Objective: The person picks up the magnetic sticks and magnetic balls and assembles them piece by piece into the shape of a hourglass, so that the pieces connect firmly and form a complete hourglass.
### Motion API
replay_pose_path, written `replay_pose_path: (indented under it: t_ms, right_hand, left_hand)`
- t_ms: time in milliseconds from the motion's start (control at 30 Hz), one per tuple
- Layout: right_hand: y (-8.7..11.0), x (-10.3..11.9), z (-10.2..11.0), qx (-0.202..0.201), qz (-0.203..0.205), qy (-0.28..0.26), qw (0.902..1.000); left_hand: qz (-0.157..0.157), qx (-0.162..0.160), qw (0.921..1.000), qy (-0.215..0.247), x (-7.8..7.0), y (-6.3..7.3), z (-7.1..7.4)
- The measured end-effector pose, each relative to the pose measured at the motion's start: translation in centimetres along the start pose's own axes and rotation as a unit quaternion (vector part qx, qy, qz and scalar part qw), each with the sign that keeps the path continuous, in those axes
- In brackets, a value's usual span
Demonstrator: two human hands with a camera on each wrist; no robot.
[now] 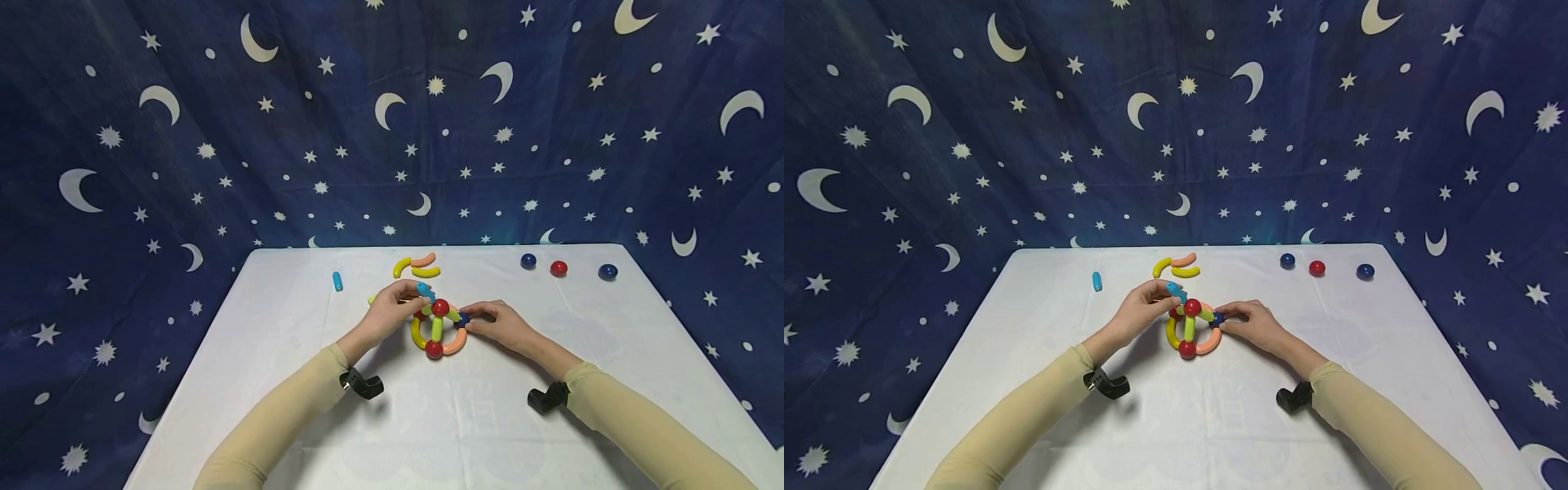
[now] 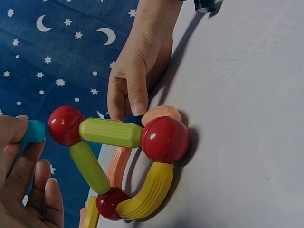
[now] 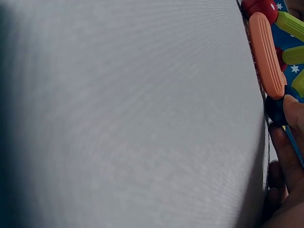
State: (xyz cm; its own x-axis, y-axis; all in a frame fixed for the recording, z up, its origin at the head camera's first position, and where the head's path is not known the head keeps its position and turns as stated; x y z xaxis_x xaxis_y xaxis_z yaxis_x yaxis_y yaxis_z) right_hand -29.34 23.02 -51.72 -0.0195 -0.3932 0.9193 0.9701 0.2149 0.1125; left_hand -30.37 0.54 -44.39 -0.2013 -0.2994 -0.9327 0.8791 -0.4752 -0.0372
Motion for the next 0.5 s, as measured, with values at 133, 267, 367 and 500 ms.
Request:
replay_pose_path:
  t_ms: [133, 267, 367, 500]
  right_hand:
    - [0.1, 0.1, 0.1, 0.000, 0.007, -0.002, 1.0000]
    - [0.1, 0.1, 0.0, 0.001, 0.009, -0.001, 1.0000]
    - [0.1, 0.1, 0.0, 0.003, 0.008, -0.001, 1.0000]
    - [0.1, 0.1, 0.0, 0.005, 0.008, -0.005, 0.9999]
  left_hand:
    - [-0.002, 0.016, 0.9995, 0.026, 0.2, 0.0, -0.5]
    - [-0.002, 0.013, 0.9994, 0.032, 0.3, 0.0, -0.6]
    - [0.001, 0.009, 0.9999, 0.014, 0.4, 0.1, -0.6]
    - [0.011, 0.001, 0.9983, -0.058, 1.2, 0.7, -0.8]
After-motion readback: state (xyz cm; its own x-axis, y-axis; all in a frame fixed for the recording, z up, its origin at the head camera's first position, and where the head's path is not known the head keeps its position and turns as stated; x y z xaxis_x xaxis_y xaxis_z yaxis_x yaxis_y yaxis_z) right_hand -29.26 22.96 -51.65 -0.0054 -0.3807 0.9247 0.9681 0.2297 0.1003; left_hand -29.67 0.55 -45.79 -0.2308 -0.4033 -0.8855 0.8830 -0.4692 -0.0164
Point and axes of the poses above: each hand's wrist, its own y-axis away from the middle knuckle, its own z-axis out of the back of the hand, x = y × z, the point moved 9 cm from there along -y, towards the middle knuckle, and after that the axes turned 11 degrees about -y, right-handed, at the moved point
